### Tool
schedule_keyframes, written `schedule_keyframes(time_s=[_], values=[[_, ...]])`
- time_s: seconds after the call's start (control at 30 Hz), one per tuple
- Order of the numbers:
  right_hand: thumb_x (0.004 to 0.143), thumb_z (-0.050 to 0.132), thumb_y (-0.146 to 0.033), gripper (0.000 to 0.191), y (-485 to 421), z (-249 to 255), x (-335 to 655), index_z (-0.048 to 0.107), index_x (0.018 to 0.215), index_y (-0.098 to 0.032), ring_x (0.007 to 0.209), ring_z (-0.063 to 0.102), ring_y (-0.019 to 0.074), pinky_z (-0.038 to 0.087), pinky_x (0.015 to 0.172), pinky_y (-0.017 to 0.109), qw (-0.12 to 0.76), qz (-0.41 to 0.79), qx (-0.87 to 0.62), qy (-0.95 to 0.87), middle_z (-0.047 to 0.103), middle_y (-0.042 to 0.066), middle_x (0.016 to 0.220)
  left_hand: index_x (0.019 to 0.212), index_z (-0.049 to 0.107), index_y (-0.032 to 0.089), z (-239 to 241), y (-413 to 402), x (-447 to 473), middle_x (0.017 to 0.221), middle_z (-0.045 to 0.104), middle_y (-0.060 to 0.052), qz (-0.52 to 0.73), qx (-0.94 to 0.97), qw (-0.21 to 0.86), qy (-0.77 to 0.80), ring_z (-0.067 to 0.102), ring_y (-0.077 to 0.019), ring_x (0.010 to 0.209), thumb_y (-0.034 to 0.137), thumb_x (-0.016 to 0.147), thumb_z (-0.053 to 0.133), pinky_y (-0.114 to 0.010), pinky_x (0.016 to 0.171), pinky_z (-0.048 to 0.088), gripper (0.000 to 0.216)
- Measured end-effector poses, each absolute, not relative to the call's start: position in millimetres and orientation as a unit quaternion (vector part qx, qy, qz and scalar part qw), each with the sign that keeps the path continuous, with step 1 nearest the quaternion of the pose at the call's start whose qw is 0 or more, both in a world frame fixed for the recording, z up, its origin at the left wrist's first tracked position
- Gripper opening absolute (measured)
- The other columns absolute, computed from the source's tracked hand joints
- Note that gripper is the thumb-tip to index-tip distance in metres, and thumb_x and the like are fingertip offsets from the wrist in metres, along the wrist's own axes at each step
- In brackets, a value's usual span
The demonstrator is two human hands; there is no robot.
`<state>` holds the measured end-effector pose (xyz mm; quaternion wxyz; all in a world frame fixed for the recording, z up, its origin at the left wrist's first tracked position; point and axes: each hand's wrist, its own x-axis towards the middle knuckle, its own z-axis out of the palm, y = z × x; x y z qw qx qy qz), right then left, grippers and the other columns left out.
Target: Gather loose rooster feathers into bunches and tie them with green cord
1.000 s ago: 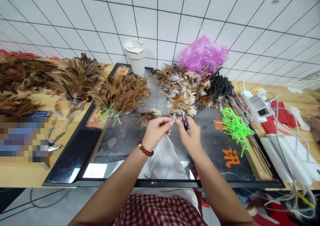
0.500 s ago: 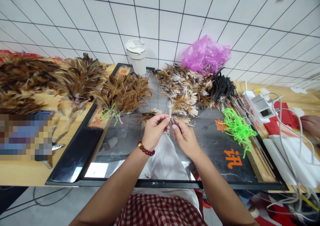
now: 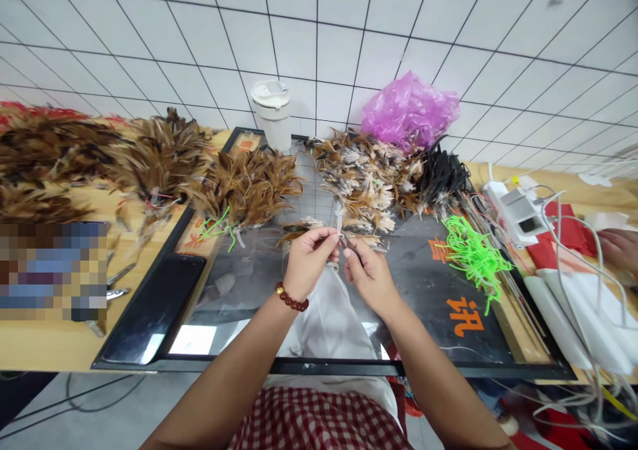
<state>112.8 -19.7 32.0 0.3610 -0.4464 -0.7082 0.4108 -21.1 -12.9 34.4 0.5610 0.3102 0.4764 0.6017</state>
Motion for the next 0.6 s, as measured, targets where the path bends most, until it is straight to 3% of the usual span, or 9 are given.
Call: schedule_keyframes(time_s=[0.6], values=[[0.095,0.04,-0.036,0.023,-19.0,30.3,111.7,0.057,0.097,-0.021,0.047,0.049,0.0102,0.04,0.054,0.023,0.362,0.404,-0.46,-0.703,0.052,-0.005,0.053,0.079,0.07,0.014,26.2,-14.4,-22.0,0.071,0.066,-0.002,0.588,0.396,0.487,0.511,0.057,-0.0084,0.05,0.028,0.069,0.071,-0.021,0.05,0.049,0.017]])
